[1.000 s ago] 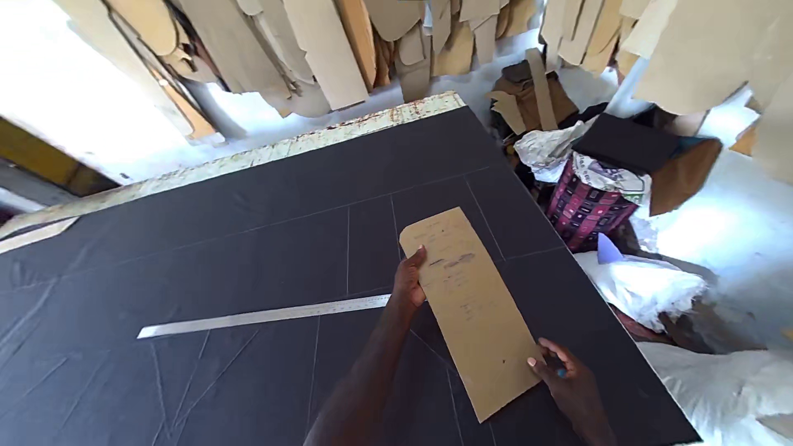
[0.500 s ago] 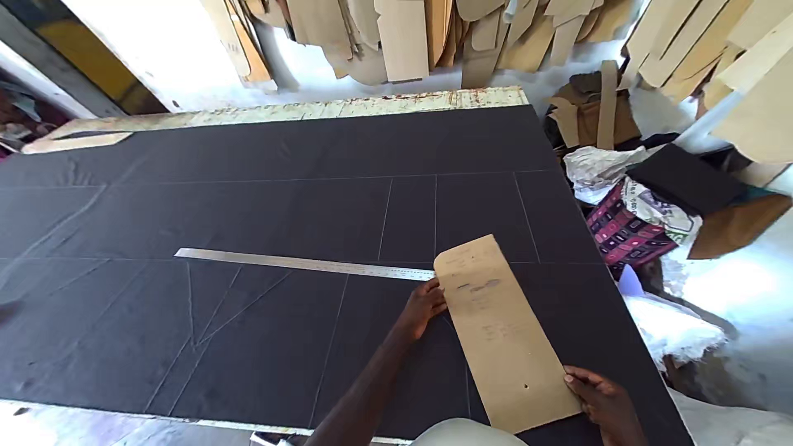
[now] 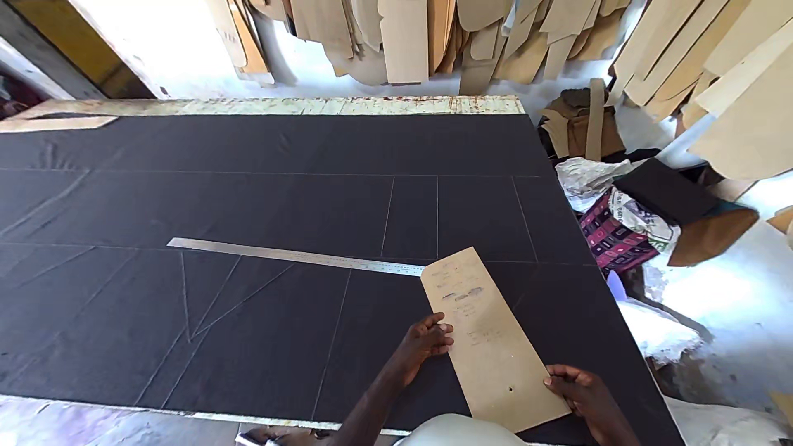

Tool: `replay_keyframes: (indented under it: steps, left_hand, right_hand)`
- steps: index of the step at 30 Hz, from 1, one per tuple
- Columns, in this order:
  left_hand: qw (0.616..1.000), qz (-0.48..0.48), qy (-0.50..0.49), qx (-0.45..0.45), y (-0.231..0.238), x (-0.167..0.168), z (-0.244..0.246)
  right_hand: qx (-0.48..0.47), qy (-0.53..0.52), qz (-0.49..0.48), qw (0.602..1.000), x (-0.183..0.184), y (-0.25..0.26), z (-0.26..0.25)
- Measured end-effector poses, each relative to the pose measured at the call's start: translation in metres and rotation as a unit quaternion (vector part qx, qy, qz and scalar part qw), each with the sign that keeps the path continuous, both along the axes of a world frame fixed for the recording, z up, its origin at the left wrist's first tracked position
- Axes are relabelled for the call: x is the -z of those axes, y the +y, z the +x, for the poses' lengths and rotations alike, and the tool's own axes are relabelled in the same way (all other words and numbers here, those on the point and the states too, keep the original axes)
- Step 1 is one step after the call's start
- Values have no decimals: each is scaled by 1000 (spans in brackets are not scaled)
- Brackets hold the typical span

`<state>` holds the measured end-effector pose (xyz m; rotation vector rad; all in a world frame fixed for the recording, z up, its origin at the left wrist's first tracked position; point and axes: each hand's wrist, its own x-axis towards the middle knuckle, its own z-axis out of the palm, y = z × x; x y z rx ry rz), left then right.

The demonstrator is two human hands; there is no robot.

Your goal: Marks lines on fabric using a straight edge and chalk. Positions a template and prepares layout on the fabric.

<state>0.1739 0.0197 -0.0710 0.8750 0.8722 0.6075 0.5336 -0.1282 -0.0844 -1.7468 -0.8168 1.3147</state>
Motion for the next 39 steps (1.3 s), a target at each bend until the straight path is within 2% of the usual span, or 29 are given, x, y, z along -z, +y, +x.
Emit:
replay_keyframes:
  steps: [3, 5, 7, 10, 12, 13, 14, 16, 18, 22, 24, 26, 28, 30, 33, 36, 39]
  left_hand:
    - [999, 5, 13, 38, -10, -21, 18]
    - [999, 17, 13, 42, -10, -41, 32]
    - [999, 24, -12, 17, -7, -63, 47]
    - [997, 18, -67, -43, 3, -100, 72]
    - [992, 22, -77, -95, 11, -112, 92]
    - [989, 30, -78, -119, 16, -110, 103]
    - [987, 37, -82, -134, 22, -104, 112]
    - [984, 44, -92, -147, 36, -88, 128]
    - [985, 50, -95, -138, 54, -74, 140]
    - [990, 61, -92, -83, 80, -60, 162]
    - [992, 57, -88, -67, 88, -52, 175]
    - [994, 55, -79, -61, 92, -44, 190]
    - [993, 51, -73, -74, 98, -38, 210]
    - [992, 51, -64, -94, 109, -32, 232]
    - [991, 63, -37, -111, 141, -28, 273]
    - [989, 55, -37, -135, 197, -13, 325]
    - [986, 77, 26, -148, 251, 5, 366]
  right_hand:
    - [-8, 49, 63, 997, -29, 7, -3]
    - [-54, 11, 110, 992, -61, 13, -11]
    - [-125, -93, 177, 972, -94, 16, -23]
    - [-195, -303, 248, 899, -134, 15, -52]
    - [-200, -428, 251, 845, -147, 15, -77]
    - [-201, -462, 245, 828, -147, 16, -87]
    - [-203, -466, 234, 829, -142, 17, -92]
    - [-184, -412, 210, 867, -124, 20, -89]
    - [-98, -348, 215, 907, -98, 18, -71]
    - [141, -330, 169, 918, -58, -8, -14]
    - [187, -270, 110, 938, -52, -18, 12]
    - [194, -167, 71, 964, -49, -18, 28]
    - [209, -64, 84, 972, -43, -11, 40]
    - [209, -11, 109, 972, -34, 4, 61]
    - [169, 31, 134, 976, -14, 37, 107]
    - [125, 42, 142, 981, 2, 59, 160]
    - [94, 53, 140, 984, 20, 52, 215]
